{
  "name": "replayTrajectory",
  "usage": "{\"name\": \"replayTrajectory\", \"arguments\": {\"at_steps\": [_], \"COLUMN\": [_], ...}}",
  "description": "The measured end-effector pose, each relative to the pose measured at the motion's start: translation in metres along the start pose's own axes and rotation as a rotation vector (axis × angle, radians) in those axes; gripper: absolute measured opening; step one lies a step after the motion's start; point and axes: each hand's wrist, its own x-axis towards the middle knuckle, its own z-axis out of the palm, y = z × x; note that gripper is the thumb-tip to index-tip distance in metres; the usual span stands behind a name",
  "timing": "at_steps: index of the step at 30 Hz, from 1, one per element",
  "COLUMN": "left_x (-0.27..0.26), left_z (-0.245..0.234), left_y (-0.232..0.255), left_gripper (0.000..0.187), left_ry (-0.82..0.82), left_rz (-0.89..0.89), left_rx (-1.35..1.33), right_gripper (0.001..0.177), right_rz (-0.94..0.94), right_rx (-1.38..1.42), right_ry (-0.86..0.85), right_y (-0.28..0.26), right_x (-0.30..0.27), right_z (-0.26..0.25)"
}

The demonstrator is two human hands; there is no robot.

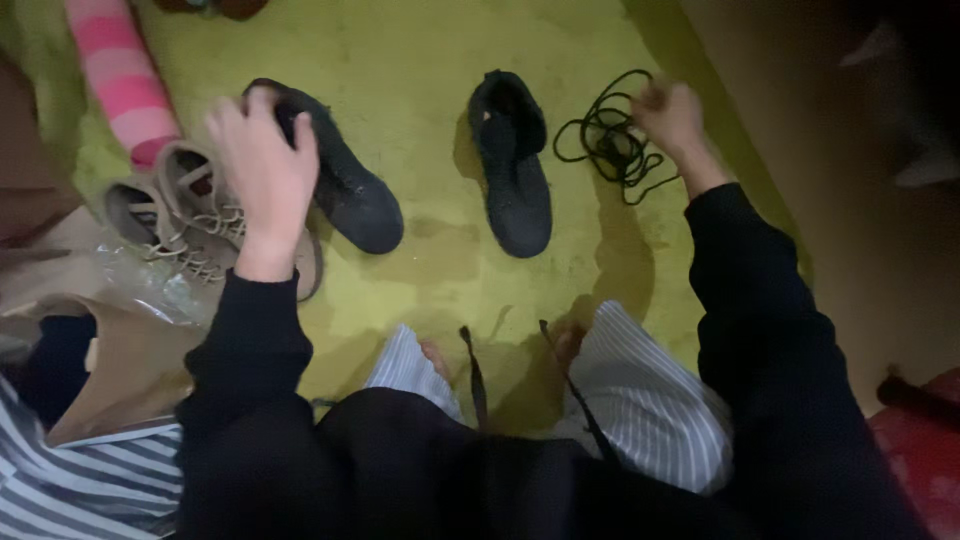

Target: The person sits on a green rug and removes the laces from a pair of black shoes. They then re-lace the shoes by threading the laces through the eyelets and tying them.

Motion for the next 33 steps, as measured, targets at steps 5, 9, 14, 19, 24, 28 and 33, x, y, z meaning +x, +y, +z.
{"name": "replayTrajectory", "arguments": {"at_steps": [5, 9, 14, 19, 24, 28, 33], "left_x": [0.017, 0.021, 0.024, 0.018, 0.023, 0.039, 0.063], "left_z": [0.009, 0.037, 0.063, 0.075, 0.081, 0.072, 0.044], "left_y": [0.071, 0.129, 0.183, 0.213, 0.259, 0.271, 0.229], "left_gripper": [0.027, 0.021, 0.023, 0.056, 0.072, 0.037, 0.033], "left_ry": [-0.157, -0.304, -0.48, -0.489, -0.234, -0.597, -0.239], "left_rz": [0.185, 0.386, 0.434, 0.337, 0.518, 0.142, 0.183], "left_rx": [-0.16, -0.317, -0.659, -0.864, -0.927, -1.323, -1.595], "right_gripper": [0.051, 0.024, 0.018, 0.016, 0.015, 0.011, 0.007], "right_rz": [-0.187, -0.466, 0.06, -0.214, -0.496, -0.471, -0.627], "right_rx": [-0.462, -0.58, 0.051, 0.594, 0.595, 0.617, 0.377], "right_ry": [0.099, 0.287, 0.087, -0.108, -0.183, -0.017, 0.078], "right_y": [0.082, 0.097, 0.024, -0.084, -0.161, -0.179, -0.162], "right_x": [-0.008, -0.011, -0.004, -0.069, -0.124, -0.138, -0.135], "right_z": [0.047, 0.071, -0.004, -0.08, -0.109, -0.117, -0.133]}}
